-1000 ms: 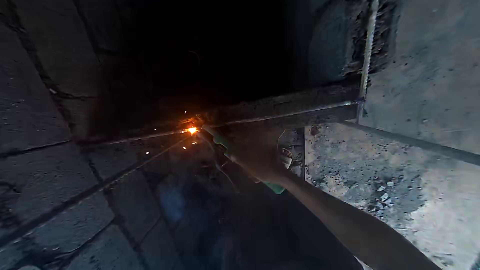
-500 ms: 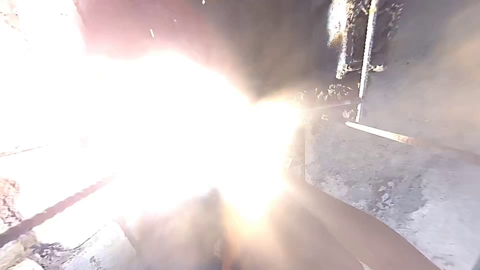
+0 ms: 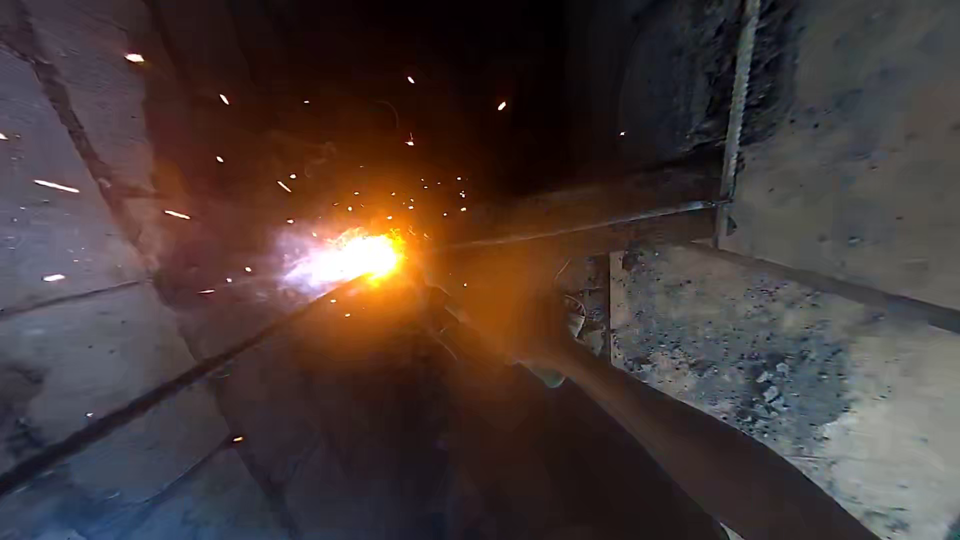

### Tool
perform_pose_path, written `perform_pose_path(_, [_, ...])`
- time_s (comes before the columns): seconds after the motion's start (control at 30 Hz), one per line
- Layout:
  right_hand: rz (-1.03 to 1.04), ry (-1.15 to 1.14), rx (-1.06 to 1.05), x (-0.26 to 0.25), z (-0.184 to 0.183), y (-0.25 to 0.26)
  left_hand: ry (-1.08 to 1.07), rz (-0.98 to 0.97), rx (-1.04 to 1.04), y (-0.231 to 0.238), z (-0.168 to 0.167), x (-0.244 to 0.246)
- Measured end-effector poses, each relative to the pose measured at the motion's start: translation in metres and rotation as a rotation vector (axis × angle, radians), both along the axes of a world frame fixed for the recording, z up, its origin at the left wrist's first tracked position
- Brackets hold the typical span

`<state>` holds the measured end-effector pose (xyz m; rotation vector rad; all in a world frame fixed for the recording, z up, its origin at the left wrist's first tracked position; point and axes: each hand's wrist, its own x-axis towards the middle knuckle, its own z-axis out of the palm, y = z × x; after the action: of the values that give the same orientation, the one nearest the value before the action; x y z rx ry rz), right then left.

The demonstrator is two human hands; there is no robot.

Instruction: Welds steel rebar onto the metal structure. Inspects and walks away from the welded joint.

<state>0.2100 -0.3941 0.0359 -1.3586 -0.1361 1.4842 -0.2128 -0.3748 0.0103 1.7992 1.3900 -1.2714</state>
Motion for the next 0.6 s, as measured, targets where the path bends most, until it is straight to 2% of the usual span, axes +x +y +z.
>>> perform_pose_path(0.03, [0.017,0.008,-0.014,0.001,0.001,0.000,0.035,0.040,-0.020,0.000,0.008,0.012])
perform_pose_path(0.07, [0.034,0.012,-0.029,0.002,0.003,0.000,0.135,0.113,-0.124,0.006,0.018,0.033])
perform_pose_path(0.13, [0.048,0.006,-0.064,0.004,0.006,0.000,-0.018,0.052,-0.057,0.003,0.009,0.023])
perform_pose_path(0.2, [0.066,0.015,-0.050,0.005,0.006,0.000,-0.081,-0.027,0.005,0.000,-0.005,-0.002])
perform_pose_path(0.33, [0.067,0.039,-0.041,0.001,-0.002,0.001,-0.036,-0.088,0.011,0.003,-0.007,-0.006])
perform_pose_path(0.43, [0.041,0.048,-0.043,0.002,0.002,0.000,-0.052,0.045,-0.001,0.004,0.007,0.015])
perform_pose_path(0.53, [0.047,0.047,-0.044,0.002,0.006,-0.001,-0.145,-0.039,0.024,0.002,0.000,0.008])
perform_pose_path(0.6, [0.085,0.038,-0.033,0.002,0.006,-0.002,-0.108,-0.031,-0.029,0.005,0.002,0.010])
